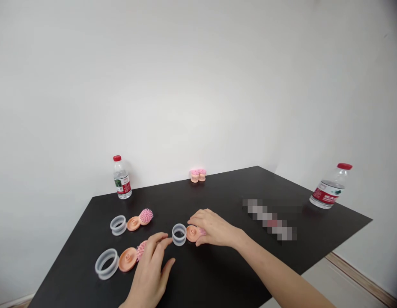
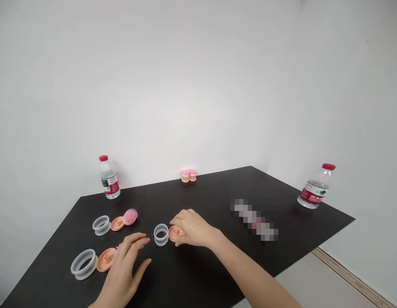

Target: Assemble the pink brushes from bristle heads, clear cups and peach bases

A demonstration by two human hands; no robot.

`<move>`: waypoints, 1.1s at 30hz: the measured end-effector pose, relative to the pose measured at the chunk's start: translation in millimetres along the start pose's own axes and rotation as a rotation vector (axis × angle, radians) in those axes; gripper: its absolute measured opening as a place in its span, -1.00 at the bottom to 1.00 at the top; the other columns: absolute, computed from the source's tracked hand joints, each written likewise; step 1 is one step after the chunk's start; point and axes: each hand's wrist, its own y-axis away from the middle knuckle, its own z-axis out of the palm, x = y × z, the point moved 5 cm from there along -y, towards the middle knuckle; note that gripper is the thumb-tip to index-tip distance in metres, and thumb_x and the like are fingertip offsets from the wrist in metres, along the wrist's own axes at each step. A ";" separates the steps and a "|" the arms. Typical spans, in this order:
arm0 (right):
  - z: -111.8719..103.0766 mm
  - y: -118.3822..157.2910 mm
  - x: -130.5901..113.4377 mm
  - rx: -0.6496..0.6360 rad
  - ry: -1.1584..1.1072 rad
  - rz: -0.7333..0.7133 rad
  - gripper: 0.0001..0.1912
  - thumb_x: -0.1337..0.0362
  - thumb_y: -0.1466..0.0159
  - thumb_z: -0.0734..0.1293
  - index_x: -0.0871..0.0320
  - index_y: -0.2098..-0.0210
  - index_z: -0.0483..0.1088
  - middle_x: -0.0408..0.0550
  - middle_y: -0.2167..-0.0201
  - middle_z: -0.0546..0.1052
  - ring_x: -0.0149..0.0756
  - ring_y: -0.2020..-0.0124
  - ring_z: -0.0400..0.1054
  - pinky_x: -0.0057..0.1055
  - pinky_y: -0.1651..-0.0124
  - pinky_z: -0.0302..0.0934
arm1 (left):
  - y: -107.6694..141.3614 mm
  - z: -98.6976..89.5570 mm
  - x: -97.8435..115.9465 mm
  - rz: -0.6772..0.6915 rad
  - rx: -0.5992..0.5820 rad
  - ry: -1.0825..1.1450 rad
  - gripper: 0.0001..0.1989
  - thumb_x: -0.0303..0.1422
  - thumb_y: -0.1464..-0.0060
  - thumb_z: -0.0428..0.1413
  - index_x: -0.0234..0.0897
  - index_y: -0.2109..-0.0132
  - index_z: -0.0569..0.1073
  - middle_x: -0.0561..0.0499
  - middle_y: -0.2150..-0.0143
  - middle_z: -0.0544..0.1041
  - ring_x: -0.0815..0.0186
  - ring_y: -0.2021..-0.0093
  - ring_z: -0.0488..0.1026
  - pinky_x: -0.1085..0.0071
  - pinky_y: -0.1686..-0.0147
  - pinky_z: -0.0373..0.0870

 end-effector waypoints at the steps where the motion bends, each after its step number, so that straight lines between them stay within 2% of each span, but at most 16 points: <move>1: 0.3 -2.9 -4.9 -0.031 0.038 0.023 -0.56 0.17 -0.16 0.49 0.06 -0.03 0.49 0.06 -0.03 0.56 0.01 -0.11 0.37 -0.15 -0.14 0.16 | 0.9 1.4 2.9 0.020 -0.001 -0.008 -0.67 -0.47 -0.18 0.07 -0.11 -0.07 0.44 -0.12 -0.05 0.52 0.09 -0.04 0.54 0.14 0.01 0.57; 4: 1.6 -11.3 -11.0 -0.099 0.130 0.098 -0.60 0.20 -0.06 0.56 0.07 0.11 0.52 0.04 0.10 0.58 0.03 -0.04 0.40 -0.19 -0.08 0.19 | 0.9 6.7 12.1 0.022 -0.041 0.019 -0.61 -0.53 -0.15 0.06 -0.12 -0.10 0.43 -0.13 -0.09 0.51 0.09 -0.10 0.51 0.14 -0.04 0.54; 7: 2.0 -11.0 -6.9 -0.129 0.149 0.134 -0.58 0.19 0.02 0.60 0.07 0.18 0.54 0.02 0.15 0.58 0.07 0.02 0.42 -0.19 0.01 0.23 | -5.8 11.4 18.4 -0.062 -0.101 0.063 -0.50 -0.57 -0.07 0.07 -0.11 -0.15 0.39 -0.15 -0.19 0.44 0.06 -0.19 0.45 0.10 -0.08 0.51; 9: 1.6 -4.6 1.9 -0.123 0.100 0.191 -0.45 0.19 0.05 0.61 0.04 0.06 0.51 0.04 0.06 0.55 0.11 -0.03 0.38 -0.15 0.01 0.24 | -12.6 16.5 18.8 -0.148 -0.157 0.077 -0.41 -0.57 -0.02 0.09 -0.12 -0.21 0.34 -0.17 -0.28 0.37 0.02 -0.26 0.39 0.02 -0.15 0.45; 12: 6.2 8.4 16.7 -0.129 -0.001 0.301 -0.15 0.23 0.08 0.60 -0.02 -0.20 0.34 0.07 -0.11 0.43 0.12 -0.11 0.32 -0.12 -0.03 0.24 | -20.9 31.3 13.3 -0.294 -0.260 0.076 -0.36 -0.53 0.01 0.12 -0.24 -0.26 0.28 -0.29 -0.38 0.23 -0.06 -0.35 0.26 -0.07 -0.25 0.30; 15: 14.4 15.7 22.9 -0.134 -0.041 0.330 -0.04 0.30 0.10 0.59 -0.02 -0.26 0.23 0.06 -0.10 0.34 0.06 -0.08 0.32 -0.18 0.01 0.27 | -24.6 51.1 6.0 -0.371 -0.299 0.091 -0.28 -0.51 0.01 0.12 -0.33 -0.33 0.19 -0.39 -0.45 0.08 -0.14 -0.42 0.10 -0.12 -0.29 0.21; 19: 16.6 17.7 28.0 -0.064 -0.092 0.387 -0.25 0.41 0.07 0.54 0.02 -0.11 0.33 0.00 -0.01 0.35 -0.06 0.01 0.38 -0.31 0.07 0.26 | -25.4 71.8 -2.8 -0.383 -0.205 0.157 -0.27 -0.57 0.00 0.07 -0.35 -0.34 0.14 -0.41 -0.43 0.11 -0.16 -0.43 0.07 -0.15 -0.27 0.21; 23: 8.4 19.9 34.3 -0.019 -0.124 0.407 -0.48 0.39 -0.03 0.48 0.05 0.02 0.36 -0.02 0.05 0.39 -0.06 0.04 0.40 -0.30 0.05 0.24 | -26.1 77.9 -7.8 -0.378 -0.119 0.196 -0.40 -0.60 -0.09 -0.06 -0.33 -0.30 0.15 -0.31 -0.22 0.37 0.01 -0.27 0.36 -0.06 -0.21 0.32; 25: -0.3 21.1 34.5 0.032 -0.140 0.397 -0.52 0.36 -0.10 0.43 0.03 -0.01 0.32 0.00 0.02 0.40 -0.05 -0.02 0.37 -0.28 0.00 0.22 | -26.9 74.7 -7.1 -0.380 -0.085 0.217 -0.45 -0.59 -0.13 -0.08 -0.30 -0.27 0.15 -0.26 -0.14 0.42 0.08 -0.19 0.44 0.00 -0.17 0.38; 28: -19.8 21.1 24.1 0.180 -0.270 0.354 -0.50 0.30 -0.16 0.40 -0.01 -0.07 0.25 -0.02 -0.02 0.41 -0.08 -0.03 0.35 -0.27 -0.02 0.22 | -27.6 63.2 -1.9 -0.409 -0.017 0.292 -0.52 -0.49 -0.17 0.00 -0.25 -0.23 0.16 -0.22 -0.14 0.42 0.10 -0.15 0.46 0.04 -0.12 0.42; 30: -33.9 18.5 9.0 0.257 -0.417 0.291 -0.48 0.24 -0.15 0.44 -0.02 -0.06 0.24 -0.06 0.04 0.44 -0.13 0.06 0.37 -0.30 0.06 0.25 | -28.1 53.3 3.0 -0.438 0.031 0.388 -0.60 -0.40 -0.17 0.08 -0.23 -0.13 0.23 -0.16 -0.06 0.46 0.11 -0.04 0.50 0.08 -0.02 0.47; 33: -49.7 9.3 -19.4 0.248 -0.570 0.147 -0.53 0.23 -0.13 0.47 0.02 0.02 0.28 -0.16 0.20 0.44 -0.26 0.24 0.35 -0.37 0.18 0.25 | -30.2 39.3 8.8 -0.470 0.067 0.486 -0.70 -0.34 -0.10 0.17 -0.20 0.03 0.32 -0.05 0.10 0.49 0.16 0.13 0.51 0.15 0.10 0.48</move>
